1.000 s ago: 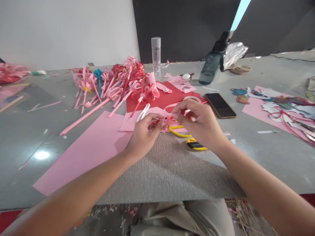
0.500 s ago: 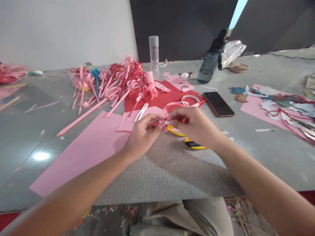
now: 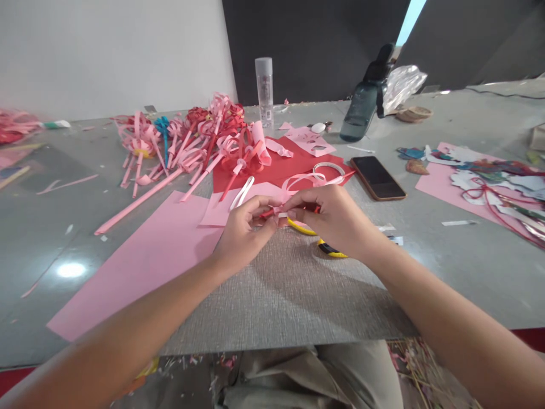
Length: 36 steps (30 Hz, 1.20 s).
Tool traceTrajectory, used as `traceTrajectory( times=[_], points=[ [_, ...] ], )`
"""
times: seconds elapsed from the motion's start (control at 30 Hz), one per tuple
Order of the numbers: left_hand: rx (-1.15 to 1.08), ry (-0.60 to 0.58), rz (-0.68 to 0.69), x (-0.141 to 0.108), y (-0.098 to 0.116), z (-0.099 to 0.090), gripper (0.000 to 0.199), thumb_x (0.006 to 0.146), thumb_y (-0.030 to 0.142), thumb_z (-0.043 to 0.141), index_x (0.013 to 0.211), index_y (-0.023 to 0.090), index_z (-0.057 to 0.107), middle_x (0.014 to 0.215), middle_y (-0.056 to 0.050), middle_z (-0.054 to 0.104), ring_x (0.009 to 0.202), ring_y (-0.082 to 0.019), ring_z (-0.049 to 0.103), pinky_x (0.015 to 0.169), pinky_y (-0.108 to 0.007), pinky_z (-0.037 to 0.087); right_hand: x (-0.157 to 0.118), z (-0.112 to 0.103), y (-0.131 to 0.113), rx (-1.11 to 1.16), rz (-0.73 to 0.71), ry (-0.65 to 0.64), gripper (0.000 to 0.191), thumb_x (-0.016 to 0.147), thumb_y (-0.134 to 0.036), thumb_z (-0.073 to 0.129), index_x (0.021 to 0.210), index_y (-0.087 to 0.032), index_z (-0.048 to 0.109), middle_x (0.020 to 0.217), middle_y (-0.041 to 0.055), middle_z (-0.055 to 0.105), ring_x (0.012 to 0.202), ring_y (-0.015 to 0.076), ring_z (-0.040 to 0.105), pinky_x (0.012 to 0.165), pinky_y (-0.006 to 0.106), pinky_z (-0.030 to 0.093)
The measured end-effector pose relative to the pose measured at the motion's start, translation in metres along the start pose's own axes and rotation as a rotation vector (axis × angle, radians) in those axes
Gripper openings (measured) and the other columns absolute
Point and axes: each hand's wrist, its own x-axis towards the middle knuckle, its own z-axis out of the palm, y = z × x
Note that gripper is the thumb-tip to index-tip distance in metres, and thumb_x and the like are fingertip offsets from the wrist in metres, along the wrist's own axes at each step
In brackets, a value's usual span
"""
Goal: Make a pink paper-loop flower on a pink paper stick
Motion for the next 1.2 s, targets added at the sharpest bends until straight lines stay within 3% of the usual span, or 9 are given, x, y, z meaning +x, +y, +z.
traceTrajectory(
  times=[0.37,0.6,0.9,1.2],
  points=[
    [0.060,0.007,0.017,-0.0016,-0.0004,0.0011,0.021,0.089,0.015,0.069,0.109,0.018,0.070,0.112,-0.007,0.076,0.102,-0.019,0.076,0.087,-0.029,0.062,-0.0001,-0.0013,-0.0040,-0.146,-0.060,0.014,0.018,0.089,-0.009,0.065,0.092,-0.020,0.080,0.084,0.0012,0.078,0.075,0.0141,0.065,0.068,0.028,0.041],
    [0.026,-0.003,0.024,-0.0025,-0.0015,0.0001,0.021,0.090,0.012,0.065,0.109,0.017,0.070,0.108,-0.007,0.077,0.091,-0.018,0.078,0.088,-0.032,0.064,-0.0014,0.0005,-0.0030,-0.209,-0.080,0.025,0.022,0.089,-0.008,0.063,0.093,-0.021,0.080,0.083,0.0019,0.078,0.072,0.0146,0.065,0.065,0.029,0.038],
    [-0.040,-0.019,0.024,-0.0036,-0.0024,0.0003,0.018,0.090,0.013,0.065,0.107,0.017,0.069,0.108,-0.007,0.076,0.093,-0.019,0.077,0.089,-0.033,0.064,-0.0022,0.0031,-0.0051,-0.253,-0.081,0.070,0.018,0.087,-0.008,0.062,0.087,-0.021,0.075,0.078,-0.0001,0.073,0.063,0.0115,0.053,0.061,0.028,0.033],
    [-0.097,-0.003,0.003,-0.0031,-0.0018,0.0013,0.014,0.092,0.017,0.067,0.106,0.016,0.071,0.100,-0.006,0.075,0.089,-0.017,0.077,0.088,-0.032,0.065,-0.0015,0.0046,-0.0044,-0.245,-0.078,0.115,0.014,0.085,-0.010,0.067,0.090,-0.022,0.072,0.081,0.0006,0.073,0.069,0.0133,0.058,0.062,0.028,0.034]
  ],
)
